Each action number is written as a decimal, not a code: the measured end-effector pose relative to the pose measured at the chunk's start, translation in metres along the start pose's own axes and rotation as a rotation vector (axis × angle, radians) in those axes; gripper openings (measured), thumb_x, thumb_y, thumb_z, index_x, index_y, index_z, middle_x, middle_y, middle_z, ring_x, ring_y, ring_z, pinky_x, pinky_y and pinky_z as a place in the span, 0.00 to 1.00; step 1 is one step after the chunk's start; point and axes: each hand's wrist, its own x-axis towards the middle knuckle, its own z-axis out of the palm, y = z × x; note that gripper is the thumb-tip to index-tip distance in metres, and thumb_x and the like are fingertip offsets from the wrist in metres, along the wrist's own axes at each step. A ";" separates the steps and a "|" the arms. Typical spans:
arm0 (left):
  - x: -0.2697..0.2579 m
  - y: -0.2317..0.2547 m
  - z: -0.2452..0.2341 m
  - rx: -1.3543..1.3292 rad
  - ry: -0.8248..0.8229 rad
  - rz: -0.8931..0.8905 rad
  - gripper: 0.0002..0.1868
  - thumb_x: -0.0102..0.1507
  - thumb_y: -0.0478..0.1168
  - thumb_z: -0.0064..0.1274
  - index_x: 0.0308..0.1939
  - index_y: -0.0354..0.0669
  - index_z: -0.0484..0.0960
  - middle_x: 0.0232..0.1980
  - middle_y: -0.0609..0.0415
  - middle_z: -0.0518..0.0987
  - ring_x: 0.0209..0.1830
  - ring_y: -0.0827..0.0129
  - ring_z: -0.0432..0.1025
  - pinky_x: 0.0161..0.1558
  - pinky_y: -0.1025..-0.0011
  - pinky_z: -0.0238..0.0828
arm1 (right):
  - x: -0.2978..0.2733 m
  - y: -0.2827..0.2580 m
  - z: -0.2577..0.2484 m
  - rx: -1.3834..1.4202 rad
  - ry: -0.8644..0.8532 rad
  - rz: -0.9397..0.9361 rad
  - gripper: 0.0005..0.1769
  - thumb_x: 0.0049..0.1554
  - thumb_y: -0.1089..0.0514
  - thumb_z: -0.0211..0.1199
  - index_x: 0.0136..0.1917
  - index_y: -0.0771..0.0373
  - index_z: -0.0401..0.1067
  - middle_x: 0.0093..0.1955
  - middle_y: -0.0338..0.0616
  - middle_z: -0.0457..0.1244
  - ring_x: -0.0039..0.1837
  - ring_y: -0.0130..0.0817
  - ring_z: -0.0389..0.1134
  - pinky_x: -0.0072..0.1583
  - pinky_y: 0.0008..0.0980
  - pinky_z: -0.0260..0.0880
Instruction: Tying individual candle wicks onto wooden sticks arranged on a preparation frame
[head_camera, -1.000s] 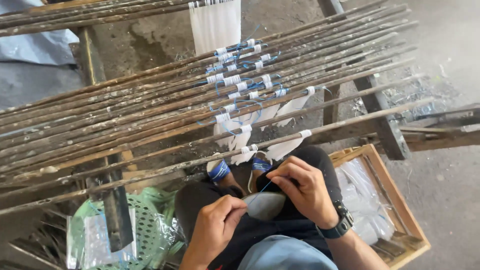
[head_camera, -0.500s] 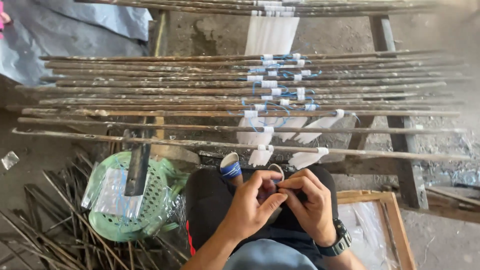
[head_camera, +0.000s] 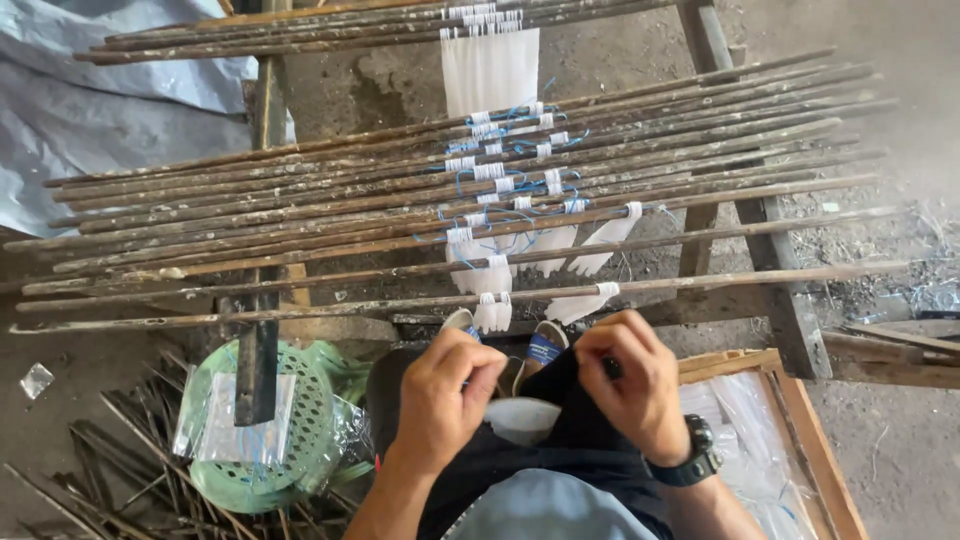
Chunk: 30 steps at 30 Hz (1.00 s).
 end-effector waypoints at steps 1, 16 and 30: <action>0.001 -0.005 -0.005 0.042 0.047 0.012 0.01 0.57 0.34 0.46 0.29 0.43 0.72 0.29 0.56 0.68 0.26 0.70 0.66 0.28 0.77 0.63 | 0.002 0.002 -0.003 0.004 0.042 0.045 0.02 0.48 0.65 0.50 0.35 0.63 0.64 0.35 0.41 0.58 0.37 0.31 0.60 0.40 0.24 0.60; 0.018 -0.096 -0.030 0.352 0.306 0.151 0.07 0.57 0.41 0.47 0.24 0.49 0.71 0.24 0.60 0.66 0.24 0.66 0.66 0.30 0.72 0.64 | 0.047 0.007 0.053 -0.397 -0.116 -0.260 0.07 0.52 0.56 0.51 0.36 0.57 0.67 0.35 0.40 0.58 0.40 0.39 0.61 0.42 0.33 0.58; 0.019 -0.102 -0.024 0.482 0.340 0.094 0.09 0.59 0.46 0.40 0.24 0.53 0.69 0.23 0.63 0.63 0.22 0.69 0.64 0.26 0.74 0.61 | 0.052 0.007 0.077 -0.392 -0.257 -0.044 0.06 0.52 0.53 0.52 0.40 0.55 0.67 0.37 0.39 0.60 0.41 0.43 0.63 0.43 0.36 0.62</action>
